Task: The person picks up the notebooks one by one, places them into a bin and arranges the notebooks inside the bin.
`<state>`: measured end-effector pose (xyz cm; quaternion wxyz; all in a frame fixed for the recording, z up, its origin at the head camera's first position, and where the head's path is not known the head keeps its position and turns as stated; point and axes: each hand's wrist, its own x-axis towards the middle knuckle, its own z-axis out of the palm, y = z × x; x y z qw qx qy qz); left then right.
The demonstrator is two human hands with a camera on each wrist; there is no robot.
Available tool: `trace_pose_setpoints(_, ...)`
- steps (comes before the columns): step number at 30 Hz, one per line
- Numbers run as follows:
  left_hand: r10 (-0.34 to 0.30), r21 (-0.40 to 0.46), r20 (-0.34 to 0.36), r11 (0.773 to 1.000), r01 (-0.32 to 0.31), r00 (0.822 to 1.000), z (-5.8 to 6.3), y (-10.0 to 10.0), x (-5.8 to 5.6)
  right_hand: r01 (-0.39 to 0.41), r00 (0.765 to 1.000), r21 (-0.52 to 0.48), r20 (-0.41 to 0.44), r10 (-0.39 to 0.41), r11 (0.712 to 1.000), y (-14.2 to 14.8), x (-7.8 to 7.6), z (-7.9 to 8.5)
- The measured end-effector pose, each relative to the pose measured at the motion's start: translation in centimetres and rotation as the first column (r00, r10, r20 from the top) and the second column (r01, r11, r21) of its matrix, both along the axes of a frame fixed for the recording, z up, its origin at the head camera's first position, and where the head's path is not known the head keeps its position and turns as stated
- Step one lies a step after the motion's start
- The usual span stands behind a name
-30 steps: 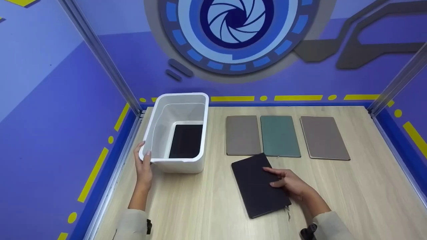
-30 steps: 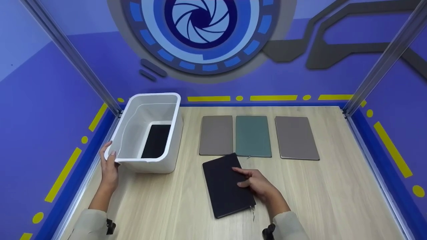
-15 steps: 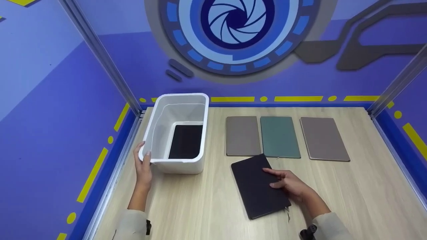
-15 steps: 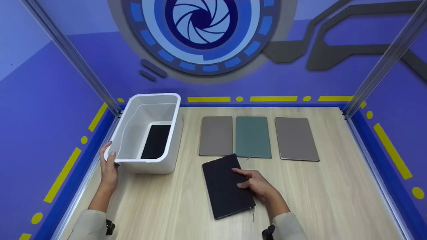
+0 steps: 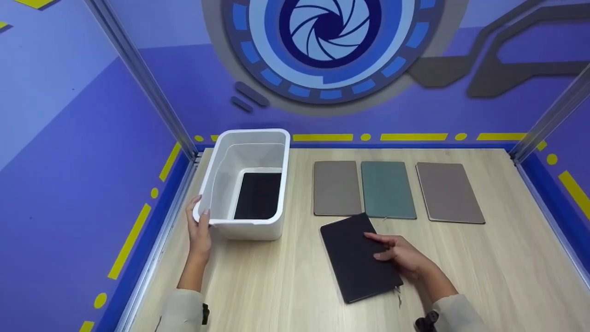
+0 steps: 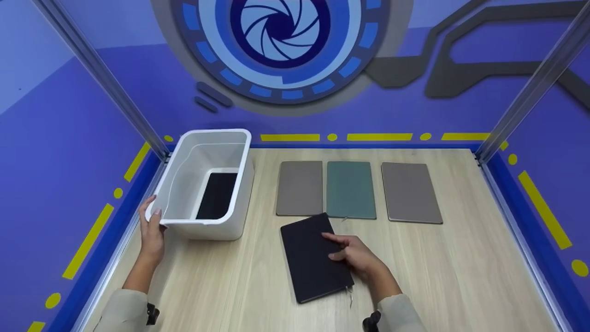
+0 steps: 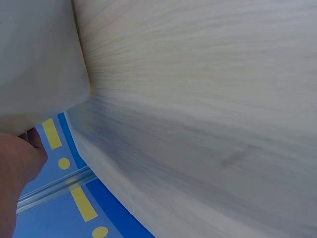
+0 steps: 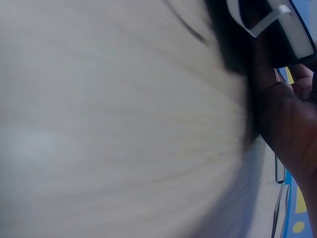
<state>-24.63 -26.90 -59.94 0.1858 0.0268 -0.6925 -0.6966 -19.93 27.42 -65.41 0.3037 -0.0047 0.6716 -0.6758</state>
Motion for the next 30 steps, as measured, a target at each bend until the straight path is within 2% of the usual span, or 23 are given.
trace_pose_setpoints(12, -0.013, -0.015, 0.035, 1.0, 0.013, 0.999, 0.21, 0.03, 0.25, 0.0, 1.0, 0.008, -0.018, 0.001, 1.0, 0.1, 0.09, -0.12)
trace_pose_setpoints(30, 0.008, -0.013, -0.012, 1.0, -0.008, 1.0, 0.04, 0.09, 0.23, -0.014, 1.0, -0.025, -0.009, 0.013, 1.0, 0.17, 0.07, -0.25)
